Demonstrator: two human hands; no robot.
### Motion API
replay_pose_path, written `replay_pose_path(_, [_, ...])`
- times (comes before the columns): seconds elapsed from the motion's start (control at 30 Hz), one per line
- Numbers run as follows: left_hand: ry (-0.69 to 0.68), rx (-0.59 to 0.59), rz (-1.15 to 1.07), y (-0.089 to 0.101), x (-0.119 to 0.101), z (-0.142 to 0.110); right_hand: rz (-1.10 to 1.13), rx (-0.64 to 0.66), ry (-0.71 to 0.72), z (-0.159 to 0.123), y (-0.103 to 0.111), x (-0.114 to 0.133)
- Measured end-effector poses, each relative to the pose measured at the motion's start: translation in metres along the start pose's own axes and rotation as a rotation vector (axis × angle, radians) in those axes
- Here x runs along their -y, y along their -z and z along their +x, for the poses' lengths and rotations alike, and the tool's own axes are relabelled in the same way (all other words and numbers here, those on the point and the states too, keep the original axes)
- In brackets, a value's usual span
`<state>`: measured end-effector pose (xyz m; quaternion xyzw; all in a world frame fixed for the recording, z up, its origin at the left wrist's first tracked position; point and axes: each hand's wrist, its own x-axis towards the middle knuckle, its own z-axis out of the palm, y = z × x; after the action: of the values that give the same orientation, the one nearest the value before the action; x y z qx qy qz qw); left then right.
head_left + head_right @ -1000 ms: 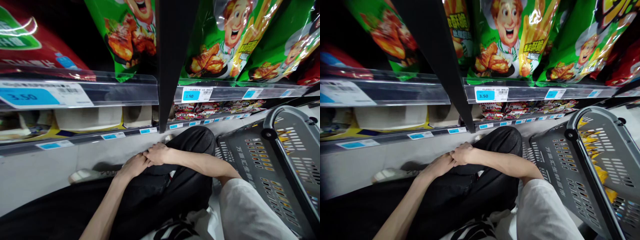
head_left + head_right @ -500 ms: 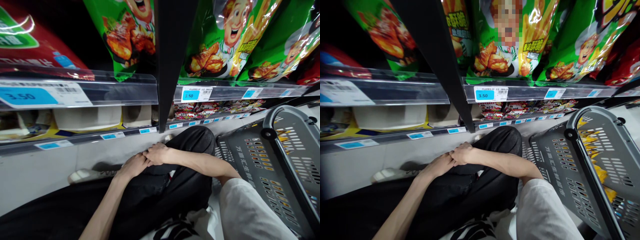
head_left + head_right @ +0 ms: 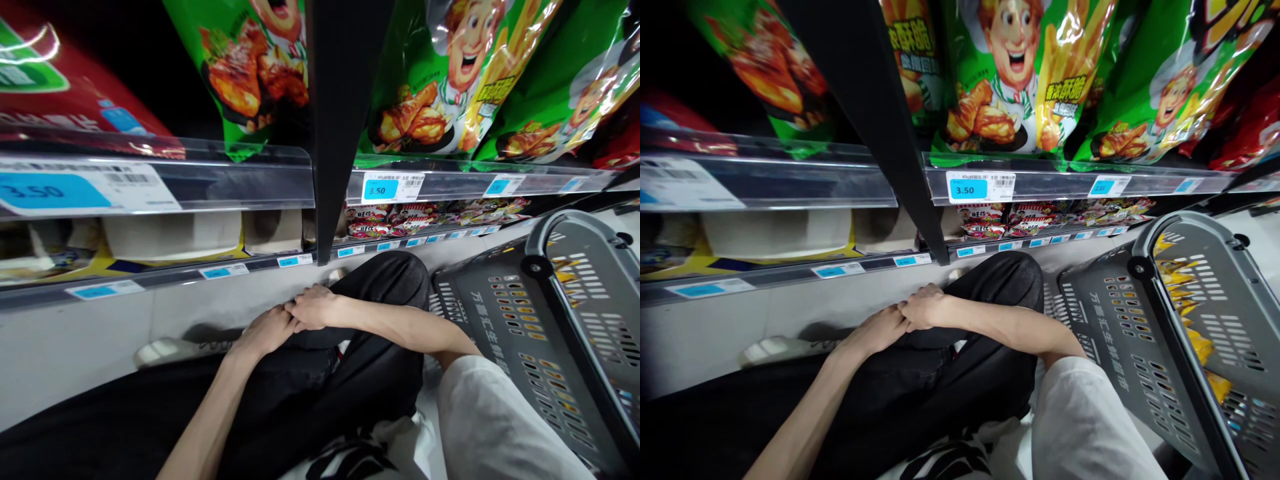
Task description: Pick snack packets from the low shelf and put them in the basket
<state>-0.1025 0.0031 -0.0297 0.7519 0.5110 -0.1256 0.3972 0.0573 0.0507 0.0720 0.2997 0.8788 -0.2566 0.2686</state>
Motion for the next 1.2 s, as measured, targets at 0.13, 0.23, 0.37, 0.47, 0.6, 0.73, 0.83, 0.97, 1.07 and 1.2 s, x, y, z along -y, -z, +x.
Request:
replay_pose_path(0.13, [0.005,-0.022,0.000,-0.0017,-0.0002,-0.0001,0.015,-0.004,-0.001,0.0013,-0.0010,-0.0004])
replay_pose_path(0.23, [0.010,-0.014,0.024,-0.0006,-0.0007,0.0003,0.026,-0.001,-0.001,0.0012,-0.0012,-0.0004])
replay_pose_path(0.37, [-0.005,0.009,0.060,0.0037,-0.0033,-0.0005,0.024,0.001,0.000,0.0011,-0.0009,-0.0003])
replay_pose_path(0.47, [-0.010,0.010,0.069,0.0054,-0.0047,-0.0014,0.014,0.012,-0.002,0.0005,0.0008,0.0002])
replay_pose_path(0.6, [-0.009,-0.003,0.067,0.0041,-0.0030,-0.0013,0.011,0.041,-0.001,-0.0017,0.0043,0.0016])
replay_pose_path(0.73, [-0.002,-0.039,0.016,0.0023,-0.0007,-0.0012,0.012,0.048,-0.010,-0.0039,0.0063,0.0025])
replay_pose_path(0.83, [0.003,-0.035,-0.007,0.0027,-0.0010,-0.0012,0.014,0.035,-0.004,-0.0046,0.0068,0.0022])
replay_pose_path(0.97, [-0.002,0.008,0.017,0.0051,-0.0032,-0.0015,0.015,0.035,-0.001,-0.0046,0.0077,0.0021])
replay_pose_path(1.07, [-0.017,0.023,0.021,0.0061,-0.0037,-0.0018,0.011,0.047,-0.008,-0.0042,0.0080,0.0027])
replay_pose_path(1.2, [-0.028,0.004,0.005,0.0048,-0.0023,-0.0013,0.013,0.047,-0.010,-0.0036,0.0068,0.0026])
